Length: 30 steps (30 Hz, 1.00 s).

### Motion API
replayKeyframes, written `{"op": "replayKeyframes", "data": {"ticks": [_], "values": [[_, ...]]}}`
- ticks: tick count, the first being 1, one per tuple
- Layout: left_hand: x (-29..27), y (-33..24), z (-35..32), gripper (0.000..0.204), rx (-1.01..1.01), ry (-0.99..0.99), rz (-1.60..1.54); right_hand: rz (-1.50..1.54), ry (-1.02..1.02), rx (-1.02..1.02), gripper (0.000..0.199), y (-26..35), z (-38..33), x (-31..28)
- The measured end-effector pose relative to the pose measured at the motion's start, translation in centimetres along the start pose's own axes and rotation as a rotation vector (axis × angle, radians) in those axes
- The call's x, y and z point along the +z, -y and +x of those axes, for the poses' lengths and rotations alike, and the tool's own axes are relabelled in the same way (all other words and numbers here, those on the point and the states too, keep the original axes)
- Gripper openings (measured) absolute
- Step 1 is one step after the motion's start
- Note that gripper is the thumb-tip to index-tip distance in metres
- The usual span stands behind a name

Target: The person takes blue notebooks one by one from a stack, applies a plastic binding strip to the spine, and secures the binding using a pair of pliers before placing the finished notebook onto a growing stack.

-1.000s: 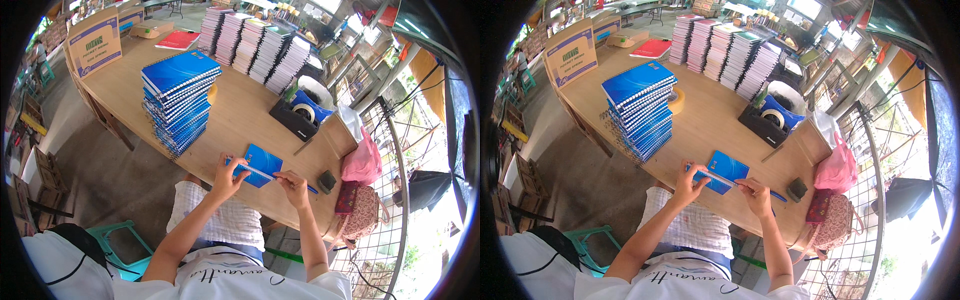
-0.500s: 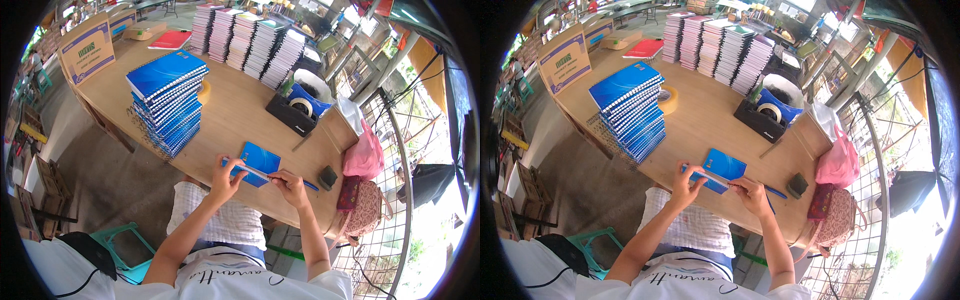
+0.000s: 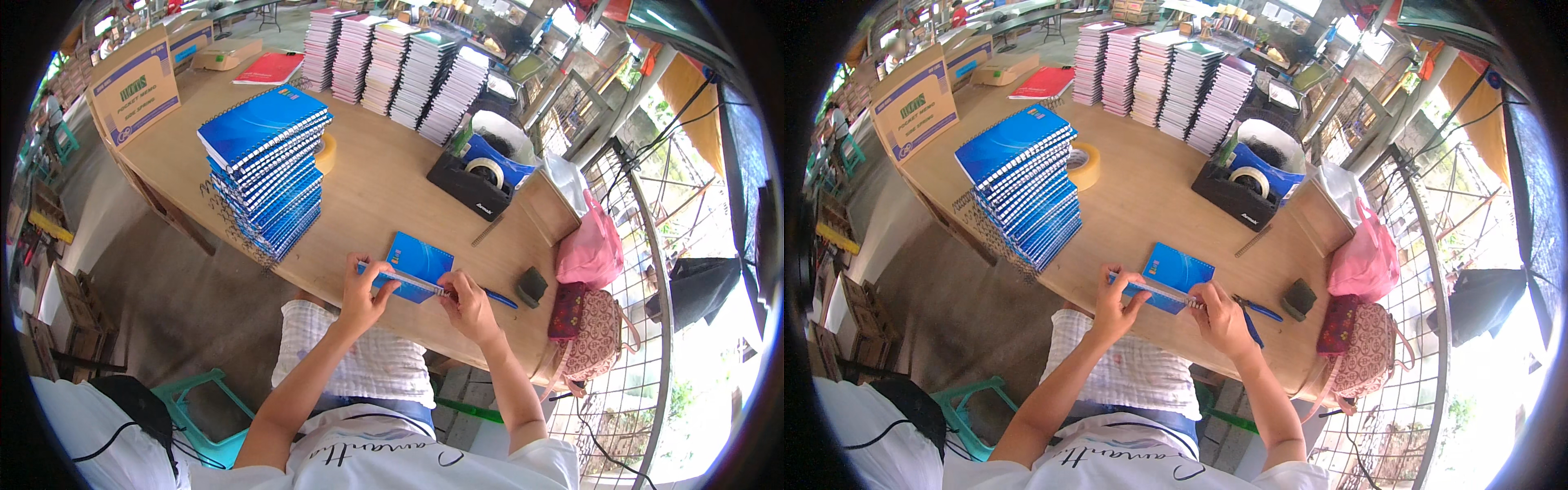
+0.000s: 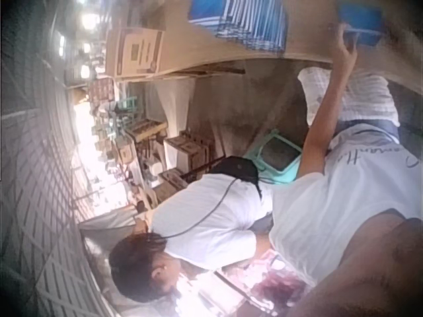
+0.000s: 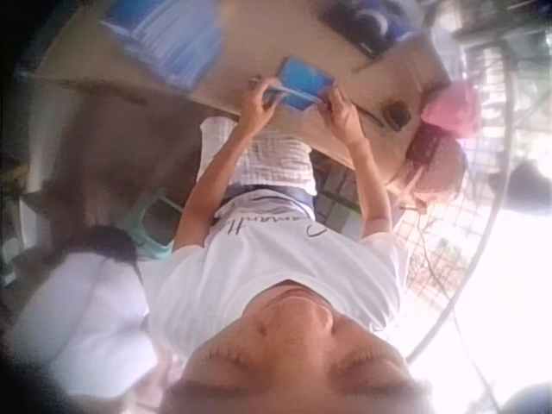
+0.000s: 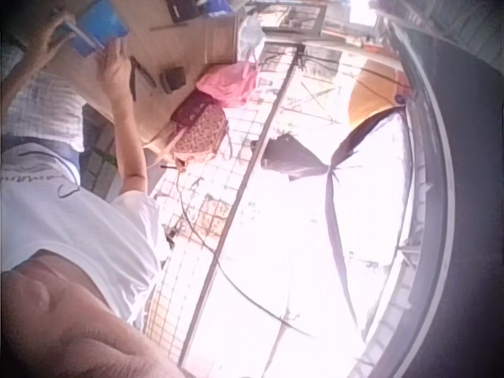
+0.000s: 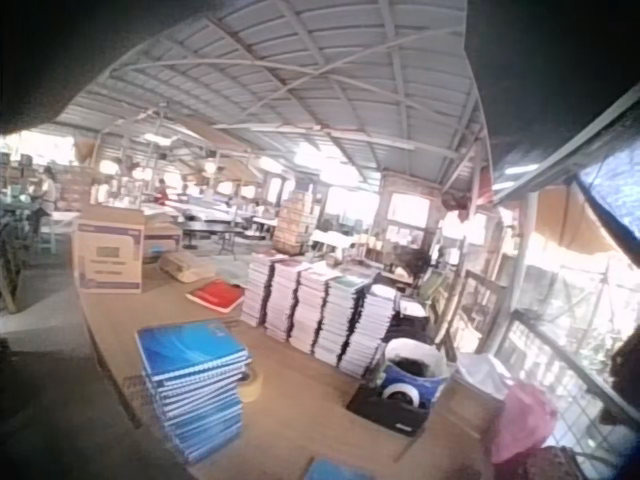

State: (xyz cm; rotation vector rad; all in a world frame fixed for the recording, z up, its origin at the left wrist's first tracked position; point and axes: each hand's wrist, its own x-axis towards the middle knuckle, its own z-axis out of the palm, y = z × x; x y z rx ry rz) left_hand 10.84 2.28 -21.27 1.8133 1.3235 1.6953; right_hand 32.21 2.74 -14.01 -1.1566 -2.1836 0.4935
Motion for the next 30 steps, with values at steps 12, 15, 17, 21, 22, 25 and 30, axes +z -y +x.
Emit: {"op": "replayKeyframes", "data": {"ticks": [12, 15, 17, 21, 22, 25, 30], "values": [[-1.1, 0.7, -0.4, 0.023, 0.03, 0.041, 0.006, -0.521, -0.15, 0.044, 0.043, -1.9, 0.2, -2.6], [-2.7, 0.3, 0.1, 0.027, 0.003, 0.071, -0.018, -0.947, -0.092, 0.333, 0.055, -8.3, -2.4, -8.5], [-2.0, -0.4, 0.8, 0.041, 0.054, 0.112, -0.053, -0.803, 0.094, 0.334, 0.061, -13.7, -5.1, -12.3], [-0.9, 0.4, 0.6, 0.054, 0.09, 0.117, -0.018, -0.151, 0.101, 0.378, 0.06, -12.6, -2.8, -12.7], [-0.6, 0.6, 0.5, 0.056, 0.091, 0.114, -0.015, 0.226, 0.042, 0.406, 0.061, -10.1, -1.7, -12.0], [0.0, 0.4, 0.3, 0.057, 0.079, 0.141, -0.069, 0.829, 0.112, 0.187, 0.061, -3.2, 1.2, -8.4], [0.1, 0.5, 0.4, 0.06, 0.086, 0.124, -0.029, 0.268, 0.546, 0.225, 0.066, -0.1, 3.7, -4.1]]}}
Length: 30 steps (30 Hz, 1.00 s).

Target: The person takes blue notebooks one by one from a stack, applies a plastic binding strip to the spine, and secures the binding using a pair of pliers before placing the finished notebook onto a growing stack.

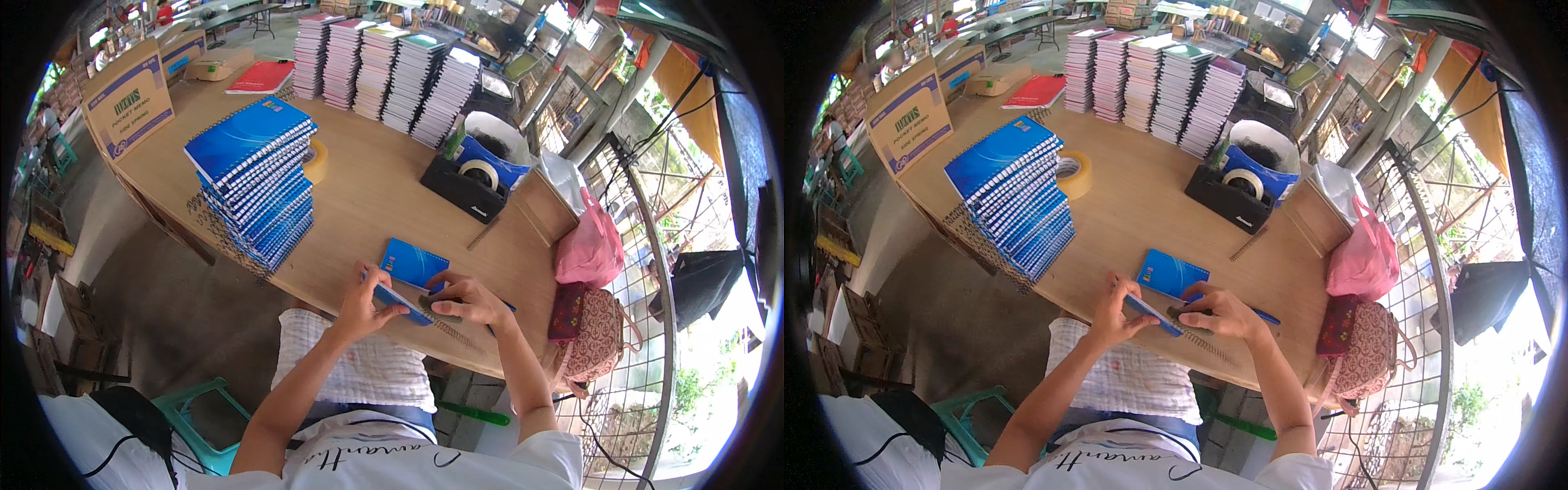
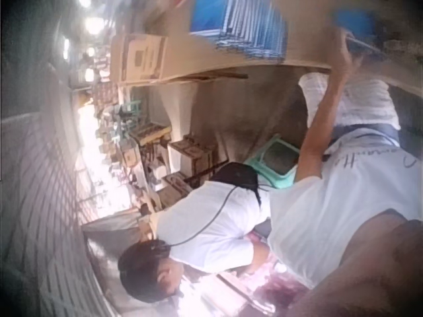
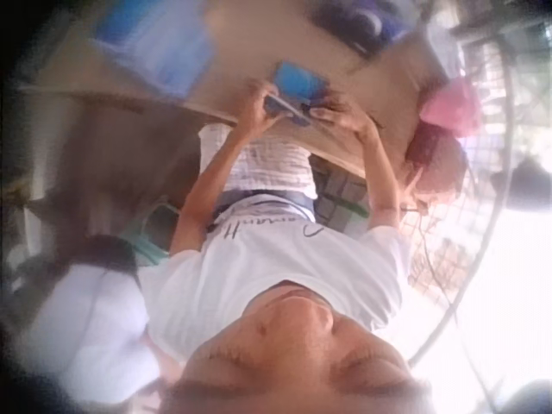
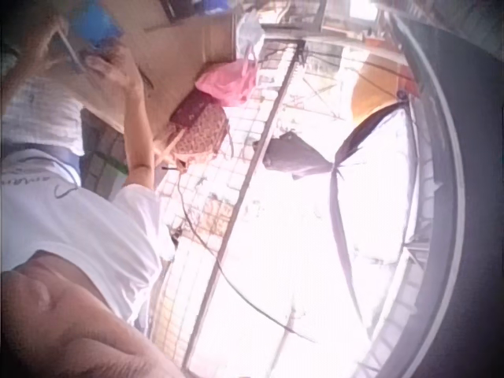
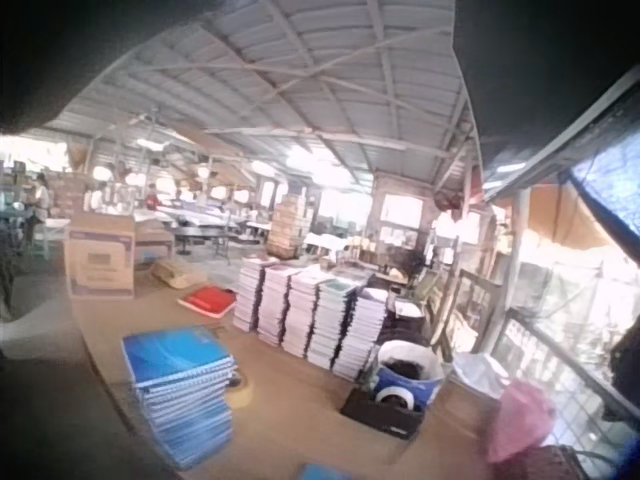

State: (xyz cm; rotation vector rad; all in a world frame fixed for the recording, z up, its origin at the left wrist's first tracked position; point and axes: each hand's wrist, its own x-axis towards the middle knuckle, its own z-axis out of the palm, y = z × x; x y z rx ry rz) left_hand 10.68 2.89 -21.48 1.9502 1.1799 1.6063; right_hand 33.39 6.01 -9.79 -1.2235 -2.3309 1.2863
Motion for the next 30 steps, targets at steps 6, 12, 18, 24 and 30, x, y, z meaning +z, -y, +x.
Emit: {"op": "replayKeyframes", "data": {"ticks": [6, 12, 18, 24, 30], "values": [[0.4, 0.3, -0.1, 0.061, 0.029, 0.042, -0.003, -0.134, -0.011, -0.037, 0.055, -1.6, 0.1, -0.3], [0.6, 0.4, -0.2, 0.069, -0.004, 0.057, -0.043, 0.364, 0.001, -0.116, 0.049, -2.7, 0.5, -0.6], [0.6, 0.3, -0.1, 0.072, -0.023, 0.068, -0.099, -0.103, -0.134, -0.098, 0.033, -0.7, 1.4, 0.2], [1.0, 0.1, -0.1, 0.073, -0.01, 0.08, -0.128, 0.009, -0.108, -0.048, 0.035, -0.7, 2.0, 0.5], [-0.1, 0.1, 0.1, 0.065, -0.169, 0.093, -0.464, 0.129, -0.251, 0.128, 0.041, -0.5, 2.7, 0.9]]}}
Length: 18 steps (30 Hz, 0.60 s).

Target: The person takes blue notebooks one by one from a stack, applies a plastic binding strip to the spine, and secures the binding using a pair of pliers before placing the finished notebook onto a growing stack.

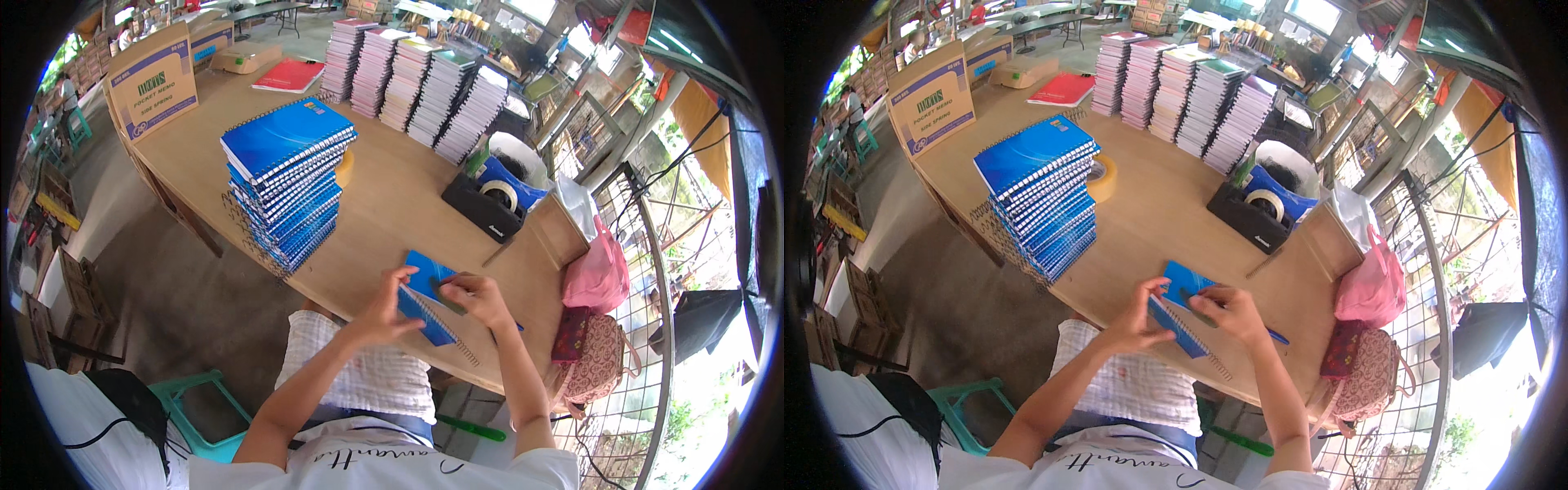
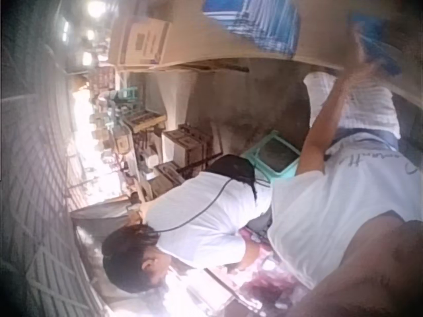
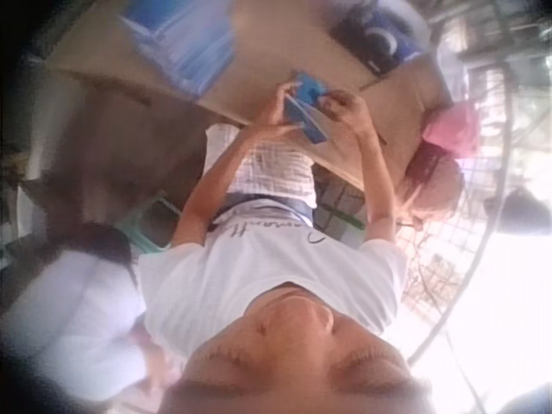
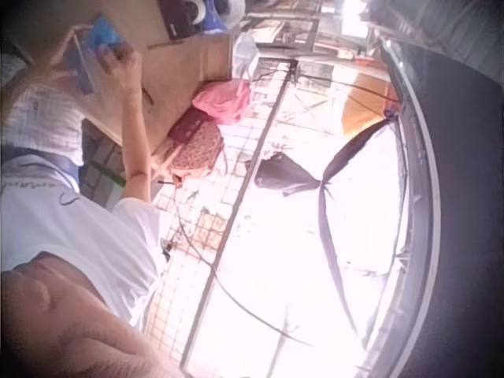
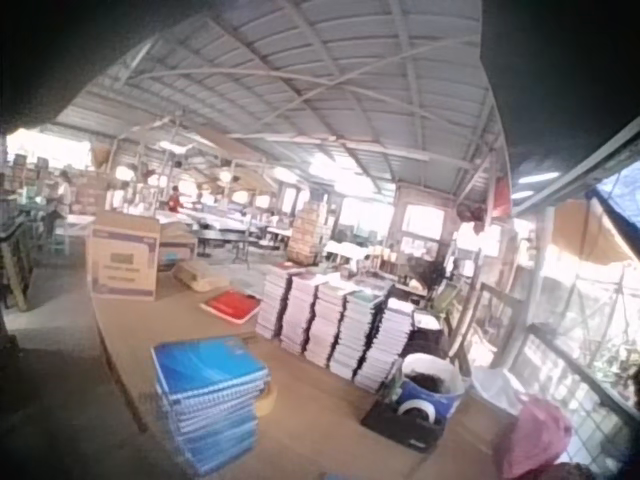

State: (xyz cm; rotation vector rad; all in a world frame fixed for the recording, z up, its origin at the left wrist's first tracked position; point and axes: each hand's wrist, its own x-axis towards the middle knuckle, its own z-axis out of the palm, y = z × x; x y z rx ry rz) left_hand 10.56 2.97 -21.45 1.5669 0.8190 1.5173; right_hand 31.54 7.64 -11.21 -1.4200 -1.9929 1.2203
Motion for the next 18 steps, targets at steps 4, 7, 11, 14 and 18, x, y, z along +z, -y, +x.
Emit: {"op": "replayKeyframes", "data": {"ticks": [4, 7, 11, 14, 18], "values": [[-3.0, 0.5, 1.1, 0.06, -0.264, 0.067, -0.262, 0.192, 0.208, -0.187, 0.04, -0.6, 0.2, 0.4], [-2.9, 1.0, 1.0, 0.061, -0.317, 0.086, -0.339, 0.187, 0.117, 0.002, 0.041, -0.1, 0.7, 0.6], [-2.9, 1.7, 0.6, 0.061, -0.304, 0.083, -0.355, -0.109, 0.148, -0.235, 0.043, 1.1, 1.1, 1.7], [-2.9, 1.0, 1.4, 0.061, -0.299, 0.075, -0.36, 0.419, 0.12, -0.062, 0.042, -0.4, 1.6, 0.8], [-2.6, 0.9, 1.1, 0.06, -0.293, 0.05, -0.381, -0.172, -0.004, -0.284, 0.037, 0.9, 2.9, 1.6]]}}
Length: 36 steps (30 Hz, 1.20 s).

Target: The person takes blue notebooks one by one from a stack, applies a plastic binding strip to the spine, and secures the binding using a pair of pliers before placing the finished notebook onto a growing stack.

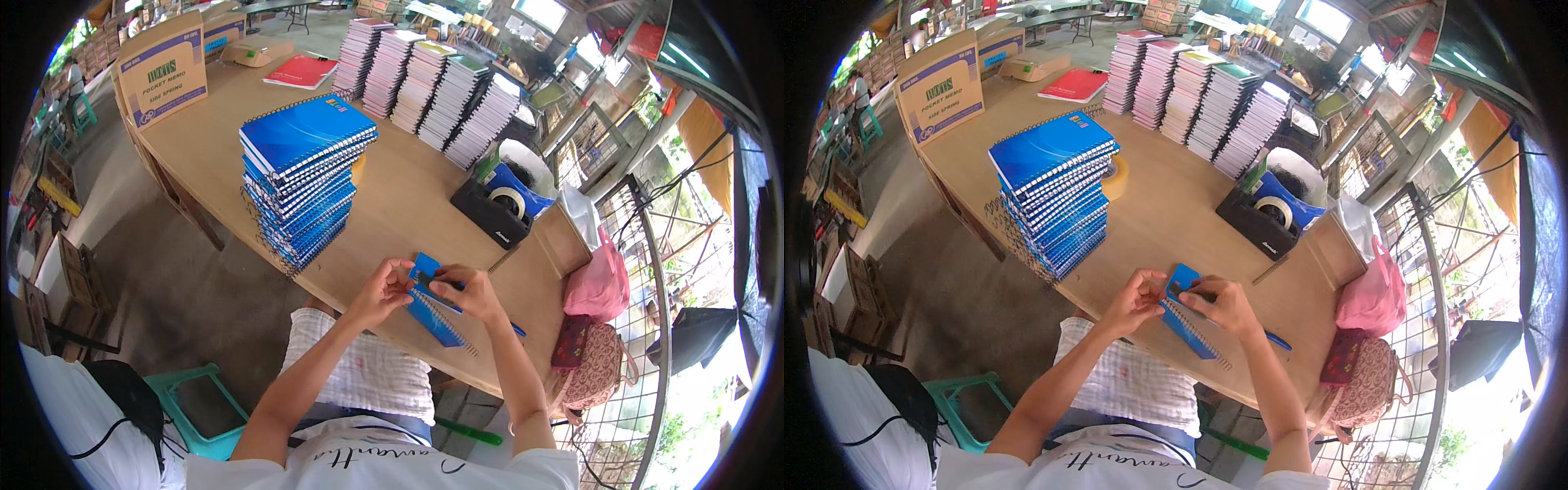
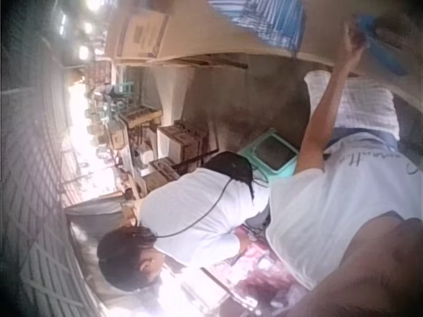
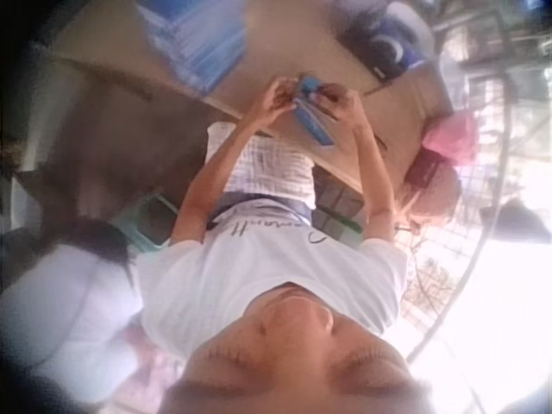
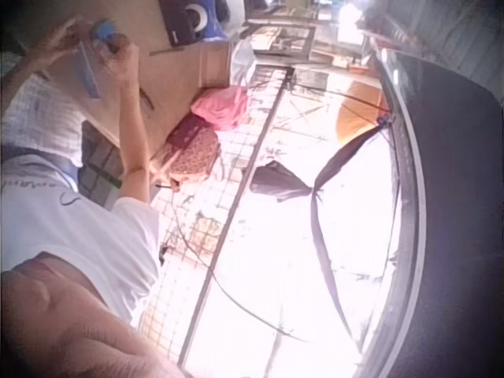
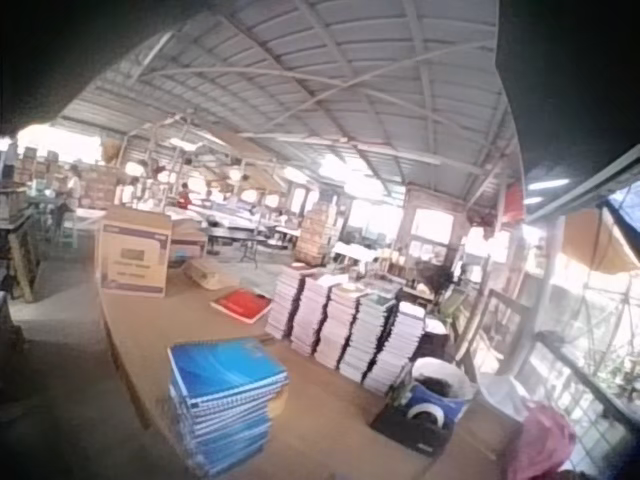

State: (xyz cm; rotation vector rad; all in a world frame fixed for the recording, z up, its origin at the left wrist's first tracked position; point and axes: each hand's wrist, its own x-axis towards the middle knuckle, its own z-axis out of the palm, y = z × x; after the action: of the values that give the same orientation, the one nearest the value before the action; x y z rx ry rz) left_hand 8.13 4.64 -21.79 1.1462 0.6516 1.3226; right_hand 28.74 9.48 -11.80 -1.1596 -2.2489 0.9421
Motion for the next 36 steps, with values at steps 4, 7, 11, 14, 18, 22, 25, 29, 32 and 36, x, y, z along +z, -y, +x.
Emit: {"op": "replayKeyframes", "data": {"ticks": [4, 7, 11, 14, 18, 22, 25, 29, 32, 36], "values": [[0.6, 0.1, 0.2, 0.067, -0.02, -0.065, -0.044, -0.255, -0.205, -0.082, 0.046, -2.7, -0.8, -1.5], [1.0, -1.4, -0.7, 0.074, 0.078, -0.088, -0.084, -0.389, -0.4, 0.125, 0.062, -5.2, -5.7, -2.3], [1.8, -2.0, -1.3, 0.077, 0.098, -0.206, -0.114, -0.958, -0.463, 0.244, 0.052, -7.9, -15.2, 0.3], [2.3, -1.8, -1.4, 0.079, 0.038, -0.262, -0.035, -0.646, -0.611, 0.227, 0.043, -8.7, -16.1, 0.6], [2.9, -2.7, -1.1, 0.079, 0.053, -0.145, -0.049, -0.333, -0.587, 0.113, 0.043, -4.5, -13.4, -1.7], [4.1, -4.9, -1.3, 0.078, 0.054, -0.118, 0.009, -0.816, -0.369, -0.318, 0.045, 4.7, -8.3, -3.8], [4.6, -6.3, -1.7, 0.083, -0.008, -0.101, 0.012, -1.01, -0.303, -0.534, 0.044, 7.6, -6.3, -3.9], [4.6, -6.7, -1.9, 0.084, -0.005, -0.077, 0.032, -1.174, -0.251, -0.727, 0.047, 8.1, -5.1, -4.2], [4.3, -6.9, -2.0, 0.085, -0.013, -0.065, 0.053, -1.274, -0.271, -0.813, 0.05, 8.3, -4.7, -4.6], [4.3, -6.9, -2.1, 0.089, -0.005, -0.076, 0.07, -1.219, -0.28, -0.79, 0.042, 8.9, -4.7, -4.9]]}}
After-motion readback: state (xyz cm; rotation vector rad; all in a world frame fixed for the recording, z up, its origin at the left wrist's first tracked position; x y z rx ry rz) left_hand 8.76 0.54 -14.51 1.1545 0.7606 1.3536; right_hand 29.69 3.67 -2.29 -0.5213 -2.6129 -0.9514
